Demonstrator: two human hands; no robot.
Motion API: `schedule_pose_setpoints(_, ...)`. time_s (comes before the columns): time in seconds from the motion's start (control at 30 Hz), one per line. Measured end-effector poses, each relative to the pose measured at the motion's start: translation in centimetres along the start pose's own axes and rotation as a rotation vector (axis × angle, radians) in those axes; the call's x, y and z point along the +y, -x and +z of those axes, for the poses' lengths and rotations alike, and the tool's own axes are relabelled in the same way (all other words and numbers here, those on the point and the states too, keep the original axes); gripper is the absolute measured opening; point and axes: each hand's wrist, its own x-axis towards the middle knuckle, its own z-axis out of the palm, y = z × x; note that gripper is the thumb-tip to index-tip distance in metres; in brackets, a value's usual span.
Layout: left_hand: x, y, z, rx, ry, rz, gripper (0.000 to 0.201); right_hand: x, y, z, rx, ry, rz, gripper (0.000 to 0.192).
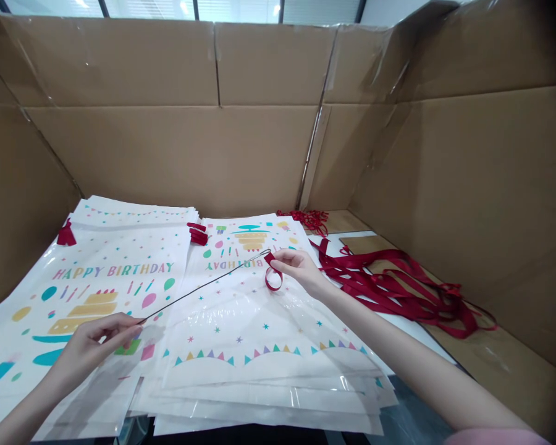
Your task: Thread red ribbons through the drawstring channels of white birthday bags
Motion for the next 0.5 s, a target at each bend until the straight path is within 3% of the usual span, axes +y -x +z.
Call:
schedule_pose_setpoints(0.33, 0.6, 0.0, 0.7, -0.042, 0.033, -0.034, 0.033, 0.7, -0.2, -0.4, 0.0, -0.015, 0.018, 0.025)
schedule_pose_setpoints(0.5, 0.5, -0.3, 1.2, -0.145, 0.005, -0.029, 0.034, 0.8, -0.3, -0.5, -0.017, -0.063, -0.063, 0.033)
